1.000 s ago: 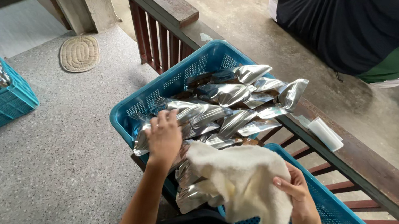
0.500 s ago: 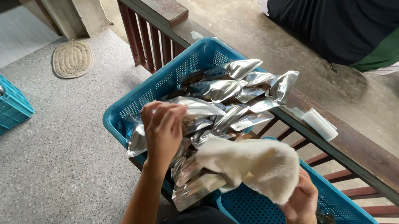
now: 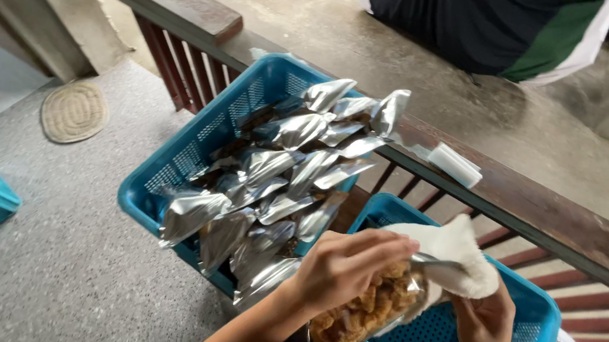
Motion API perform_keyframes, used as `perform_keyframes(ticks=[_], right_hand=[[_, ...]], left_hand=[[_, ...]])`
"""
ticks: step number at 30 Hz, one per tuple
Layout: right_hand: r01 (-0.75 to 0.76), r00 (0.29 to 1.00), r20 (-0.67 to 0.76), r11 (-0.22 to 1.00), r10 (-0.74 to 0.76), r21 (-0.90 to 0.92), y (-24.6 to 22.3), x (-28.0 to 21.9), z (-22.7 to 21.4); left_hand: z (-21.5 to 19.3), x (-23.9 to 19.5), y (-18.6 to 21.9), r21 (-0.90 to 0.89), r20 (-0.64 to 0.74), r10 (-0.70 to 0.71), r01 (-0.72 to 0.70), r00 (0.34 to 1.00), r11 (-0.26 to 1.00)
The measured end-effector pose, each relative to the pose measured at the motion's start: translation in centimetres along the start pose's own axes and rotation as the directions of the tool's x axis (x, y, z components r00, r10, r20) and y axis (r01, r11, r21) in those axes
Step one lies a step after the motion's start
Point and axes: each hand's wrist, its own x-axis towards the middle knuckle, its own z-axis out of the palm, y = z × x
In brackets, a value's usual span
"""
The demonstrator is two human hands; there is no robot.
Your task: The person wipes the exterior of plastic bags containing snacks with a cloth and places them back into a blue plastic crate.
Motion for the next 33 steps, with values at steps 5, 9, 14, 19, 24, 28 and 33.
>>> perform_keyframes(ticks=[5,9,14,19,24,28,33], right_hand=[[-0.13,0.991,-0.033,0.917,0.127,-0.376,0.6,-2.5,-0.2],[-0.182,0.98,-0.134,0.945,0.15,-0.273,3.4,-1.5,0.0],[-0.171,0.985,-0.008,0.96,0.173,-0.22,4.8,-1.9,-0.7],[-0.159,0.985,-0.085,0.977,0.148,-0.143,5.2,-2.8,-1.6],[-0.049,0.952,-0.298,0.995,0.074,0.09,3.9,-3.6,-3.0],[0.177,0.983,-0.024,0.977,-0.181,-0.121,-0.8,-2.6,-1.8],[0.401,0.916,0.392,0.232,-0.086,-0.886,-4.8,-0.7,2.2]], left_hand=[[3.2,-2.3,-2.3,-0.157,0.038,-0.557,0.556,0.829,0.816],[4.6,-2.7,-3.3,-0.253,0.173,-0.647,0.668,0.743,0.7],[6.8,-3.5,-5.1,-0.54,0.415,-0.816,0.831,0.402,0.135],[7.4,-2.9,-3.8,-0.47,0.365,-0.796,0.834,0.483,0.29],[6.8,-1.9,-1.9,-0.453,0.417,-0.789,0.856,0.451,0.249],[6.4,-1.4,-1.0,-0.37,0.512,-0.775,0.909,0.37,0.19],[5.9,-1.2,-0.8,-0.398,0.544,-0.753,0.904,0.37,0.157]])
